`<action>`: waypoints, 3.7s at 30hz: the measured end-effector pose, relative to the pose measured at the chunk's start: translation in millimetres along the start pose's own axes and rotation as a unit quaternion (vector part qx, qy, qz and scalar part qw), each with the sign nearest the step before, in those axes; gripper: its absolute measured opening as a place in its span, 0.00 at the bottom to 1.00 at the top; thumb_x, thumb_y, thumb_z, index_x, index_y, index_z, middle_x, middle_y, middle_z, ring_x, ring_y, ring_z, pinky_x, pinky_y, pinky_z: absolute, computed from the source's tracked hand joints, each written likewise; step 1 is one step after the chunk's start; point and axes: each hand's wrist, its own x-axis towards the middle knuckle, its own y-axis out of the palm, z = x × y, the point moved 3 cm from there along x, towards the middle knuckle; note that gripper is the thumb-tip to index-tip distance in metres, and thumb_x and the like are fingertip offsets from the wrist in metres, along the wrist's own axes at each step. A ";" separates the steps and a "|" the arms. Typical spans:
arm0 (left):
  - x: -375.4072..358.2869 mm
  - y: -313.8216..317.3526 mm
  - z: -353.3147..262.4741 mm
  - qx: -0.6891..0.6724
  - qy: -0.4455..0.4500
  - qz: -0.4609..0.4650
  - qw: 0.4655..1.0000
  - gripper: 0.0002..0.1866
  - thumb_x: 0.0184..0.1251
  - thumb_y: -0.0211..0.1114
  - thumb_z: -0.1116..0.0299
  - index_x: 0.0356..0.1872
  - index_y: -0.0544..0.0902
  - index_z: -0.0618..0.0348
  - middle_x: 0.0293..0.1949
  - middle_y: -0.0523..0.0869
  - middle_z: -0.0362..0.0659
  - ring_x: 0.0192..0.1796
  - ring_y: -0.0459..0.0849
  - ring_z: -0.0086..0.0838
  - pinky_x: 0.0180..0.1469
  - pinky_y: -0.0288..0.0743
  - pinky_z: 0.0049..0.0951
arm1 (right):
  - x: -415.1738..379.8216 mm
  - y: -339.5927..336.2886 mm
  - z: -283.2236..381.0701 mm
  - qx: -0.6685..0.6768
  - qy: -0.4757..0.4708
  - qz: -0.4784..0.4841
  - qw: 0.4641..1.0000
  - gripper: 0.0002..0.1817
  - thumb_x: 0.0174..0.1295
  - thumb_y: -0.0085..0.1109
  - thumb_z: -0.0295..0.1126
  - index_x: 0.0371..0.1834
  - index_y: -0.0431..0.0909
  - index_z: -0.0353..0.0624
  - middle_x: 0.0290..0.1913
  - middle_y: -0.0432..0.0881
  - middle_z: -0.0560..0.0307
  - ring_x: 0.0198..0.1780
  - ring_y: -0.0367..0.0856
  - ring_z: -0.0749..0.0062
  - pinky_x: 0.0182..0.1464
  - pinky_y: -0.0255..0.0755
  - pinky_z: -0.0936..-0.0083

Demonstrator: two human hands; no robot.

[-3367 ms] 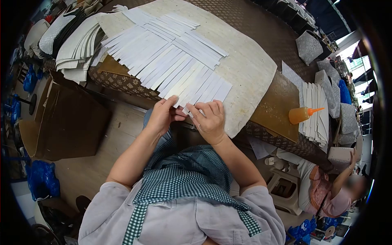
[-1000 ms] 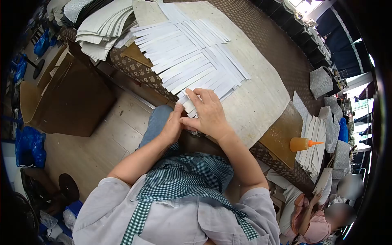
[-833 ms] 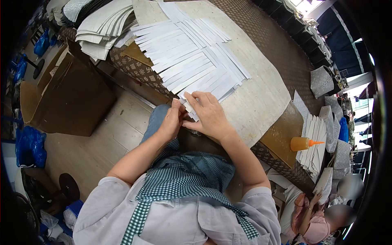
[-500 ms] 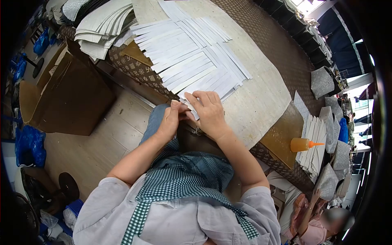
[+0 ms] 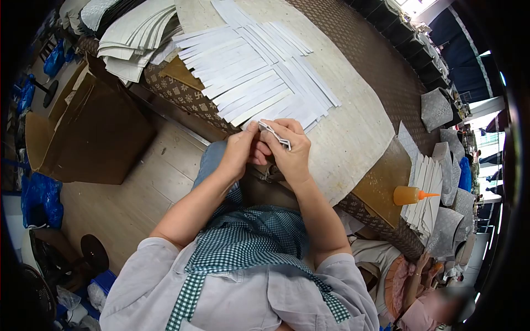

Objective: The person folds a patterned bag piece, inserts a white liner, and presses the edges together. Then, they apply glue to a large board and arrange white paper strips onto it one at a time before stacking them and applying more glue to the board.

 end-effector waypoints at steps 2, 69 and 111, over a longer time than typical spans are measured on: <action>5.3 3.7 -0.8 -0.051 -0.001 0.000 0.999 0.29 0.74 0.50 0.43 0.43 0.80 0.64 0.29 0.84 0.45 0.22 0.82 0.27 0.26 0.78 0.23 | -0.3 -9.5 1.2 0.081 0.060 -0.022 0.995 0.13 0.57 0.68 0.27 0.47 0.86 0.42 0.42 0.80 0.54 0.42 0.79 0.72 0.45 0.72 0.78; 21.1 -60.5 -47.4 -0.020 0.089 -0.102 0.991 0.23 0.73 0.54 0.48 0.35 0.80 0.61 0.25 0.84 0.41 0.19 0.80 0.23 0.21 0.73 0.21 | 45.9 61.9 4.6 -0.146 -0.216 0.003 0.965 0.15 0.45 0.71 0.27 0.39 0.87 0.49 0.35 0.81 0.59 0.39 0.77 0.65 0.46 0.69 0.71; 13.0 -81.4 -45.8 -0.105 0.207 -0.166 0.958 0.18 0.77 0.52 0.63 0.60 0.72 0.63 0.42 0.82 0.40 0.39 0.82 0.22 0.39 0.80 0.22 | 103.4 89.8 19.3 -0.222 -0.306 0.234 0.896 0.42 0.41 0.74 0.44 0.63 0.71 0.45 0.52 0.73 0.52 0.53 0.71 0.57 0.59 0.64 0.63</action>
